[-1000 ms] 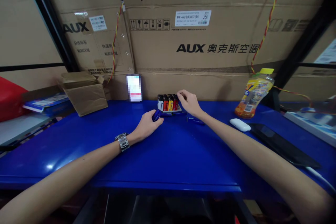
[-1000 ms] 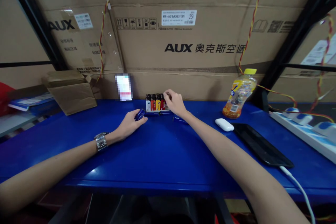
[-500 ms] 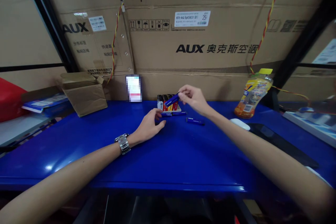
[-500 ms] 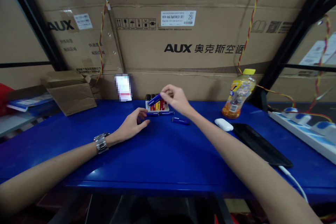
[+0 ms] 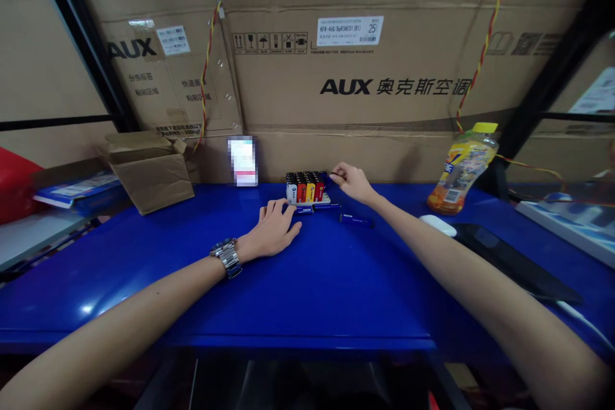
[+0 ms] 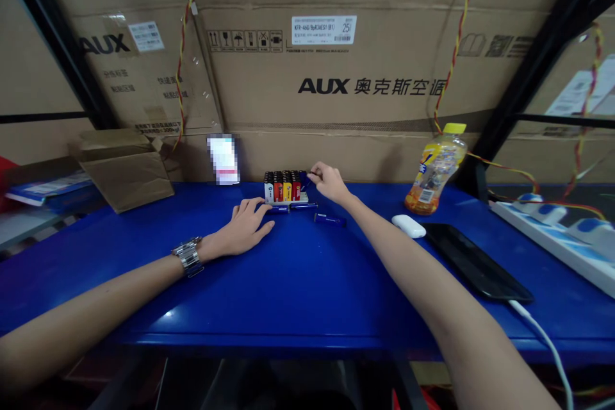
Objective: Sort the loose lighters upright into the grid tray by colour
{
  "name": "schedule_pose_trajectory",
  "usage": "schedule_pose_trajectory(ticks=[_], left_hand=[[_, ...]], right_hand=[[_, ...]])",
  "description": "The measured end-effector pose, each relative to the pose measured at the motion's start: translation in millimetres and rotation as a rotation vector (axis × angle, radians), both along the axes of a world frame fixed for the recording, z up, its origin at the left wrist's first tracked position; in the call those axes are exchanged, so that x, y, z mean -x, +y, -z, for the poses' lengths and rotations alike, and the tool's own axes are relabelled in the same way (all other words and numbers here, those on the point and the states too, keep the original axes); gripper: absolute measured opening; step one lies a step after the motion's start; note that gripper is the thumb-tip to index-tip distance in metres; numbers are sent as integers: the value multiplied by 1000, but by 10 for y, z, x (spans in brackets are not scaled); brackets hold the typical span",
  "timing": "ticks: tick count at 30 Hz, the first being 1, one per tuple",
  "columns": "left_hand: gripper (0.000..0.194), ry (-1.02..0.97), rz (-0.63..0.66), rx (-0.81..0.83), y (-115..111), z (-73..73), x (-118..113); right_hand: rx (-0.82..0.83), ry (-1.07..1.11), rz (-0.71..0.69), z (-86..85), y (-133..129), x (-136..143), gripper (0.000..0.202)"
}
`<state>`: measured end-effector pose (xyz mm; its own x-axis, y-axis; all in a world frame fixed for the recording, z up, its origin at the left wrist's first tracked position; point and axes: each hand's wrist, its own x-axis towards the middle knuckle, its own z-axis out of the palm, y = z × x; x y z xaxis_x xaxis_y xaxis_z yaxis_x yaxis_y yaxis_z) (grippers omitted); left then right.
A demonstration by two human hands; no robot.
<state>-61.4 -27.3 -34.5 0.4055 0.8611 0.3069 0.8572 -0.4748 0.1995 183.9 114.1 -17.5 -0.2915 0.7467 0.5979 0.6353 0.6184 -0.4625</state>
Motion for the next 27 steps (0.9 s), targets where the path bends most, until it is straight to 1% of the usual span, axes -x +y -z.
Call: schedule_pose_trajectory(ticks=[4,7,9,12,14,16,17,19,20,21,23,25,27], left_hand=[[42,-34,16,-15,-4,6,-8],[42,-78,-33,-52,-12,4,-15],[40,-80,-60,-65,-23,-4,-18],[35,-58,-70,-54,-33,-19,-17],[31,-48,-76,-46,-27,-21,-12],[28,-52,-66,-33,-16,-16,-6],[28,-62,-59,-26,-12,-12,-4],[29,-83,-70,-29,-14,-6,-3],[30,-92,-94,-40,-19,-4,-5],[31,-100,-120,-53,-27,-5,-7],[32,-105,-154,-74,-42,-8,-12],[31,-107,-148,-75,-49,-11,-12],[28,-126,-123,-65,-42,-9,-6]], right_hand=[[-48,-197,-9,-72,-61,93,24],[-74,-367,16,-92,-151,99,36],[-57,-466,65,-85,-208,89,45],[-21,-542,112,-58,-278,69,52],[-33,-516,123,-40,-328,57,54],[-53,-444,141,-27,-392,49,49],[-51,-417,152,-23,-427,47,42],[-5,-425,157,-14,-489,47,26],[27,-457,149,-9,-511,50,22],[61,-497,134,-3,-524,53,22],[123,-558,93,7,-521,61,30],[169,-582,51,13,-490,69,36],[215,-594,26,9,-452,72,33]])
